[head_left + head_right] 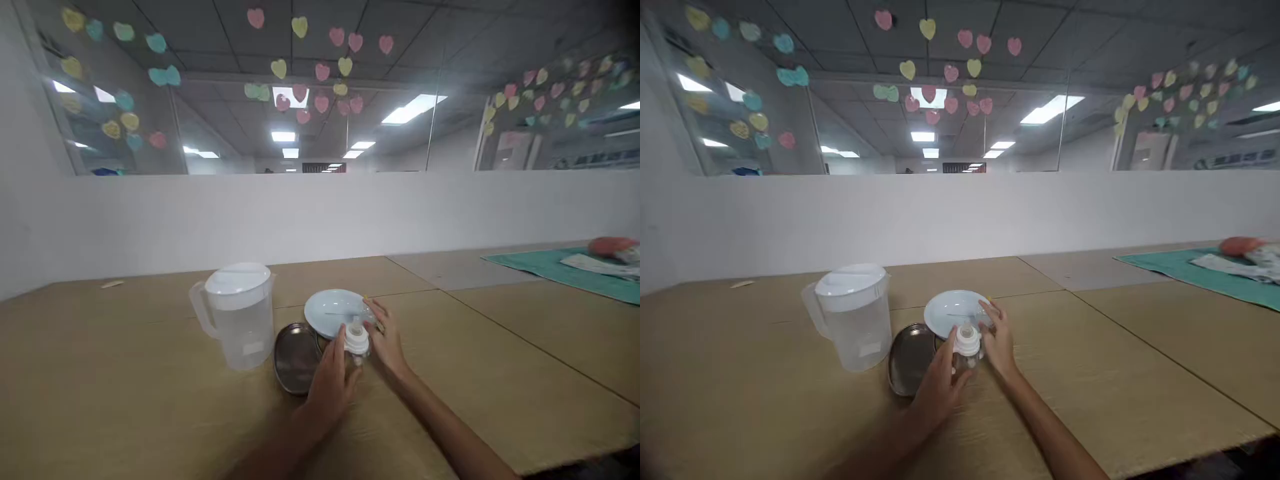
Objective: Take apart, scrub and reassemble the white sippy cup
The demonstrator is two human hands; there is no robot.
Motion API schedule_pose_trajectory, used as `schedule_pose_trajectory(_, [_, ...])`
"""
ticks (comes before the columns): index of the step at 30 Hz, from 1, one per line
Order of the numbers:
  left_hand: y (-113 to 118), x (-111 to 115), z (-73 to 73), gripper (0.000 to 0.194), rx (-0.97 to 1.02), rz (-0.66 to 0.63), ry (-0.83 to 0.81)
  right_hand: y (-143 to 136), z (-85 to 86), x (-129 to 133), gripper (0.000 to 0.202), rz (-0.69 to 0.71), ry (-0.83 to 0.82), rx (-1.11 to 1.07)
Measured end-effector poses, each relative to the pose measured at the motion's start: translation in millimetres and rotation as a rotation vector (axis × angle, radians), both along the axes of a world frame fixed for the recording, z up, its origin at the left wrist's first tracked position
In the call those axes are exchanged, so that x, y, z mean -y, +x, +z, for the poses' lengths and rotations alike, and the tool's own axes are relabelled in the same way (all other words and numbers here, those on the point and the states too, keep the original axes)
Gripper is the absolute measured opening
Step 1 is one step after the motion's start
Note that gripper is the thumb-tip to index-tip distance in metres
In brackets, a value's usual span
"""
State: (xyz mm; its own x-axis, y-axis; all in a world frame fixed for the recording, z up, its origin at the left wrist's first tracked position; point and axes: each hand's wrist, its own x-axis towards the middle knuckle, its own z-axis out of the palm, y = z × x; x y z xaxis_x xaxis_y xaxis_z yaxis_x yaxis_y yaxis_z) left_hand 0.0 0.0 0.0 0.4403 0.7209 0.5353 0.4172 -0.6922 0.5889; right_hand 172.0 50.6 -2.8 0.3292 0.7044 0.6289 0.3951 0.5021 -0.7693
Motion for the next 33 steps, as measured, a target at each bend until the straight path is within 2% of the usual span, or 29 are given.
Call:
schedule_pose_trajectory(10, [2.3, -0.6, -1.9, 0.077, 0.01, -0.016, -0.005, 4.4, 8.3, 0.2, 0.035, 0.159, -0.003, 0.036])
schedule_pose_trajectory(16, [1.7, -3.7, -4.5, 0.075, 0.017, -0.014, 0.017, 0.9, 6.3, -0.2, 0.023, 0.191, -0.022, 0.059])
schedule_pose_trajectory(24, [0.3, -6.1, -6.8, 0.076, 0.032, -0.015, 0.002, -5.6, 5.5, 2.4, 0.035, 0.218, -0.045, 0.16])
schedule_pose_trajectory(33, [0.0, -6.3, -6.9, 0.075, 0.052, -0.023, -0.024, -4.3, 7.6, 2.8, 0.033, 0.191, -0.036, 0.205])
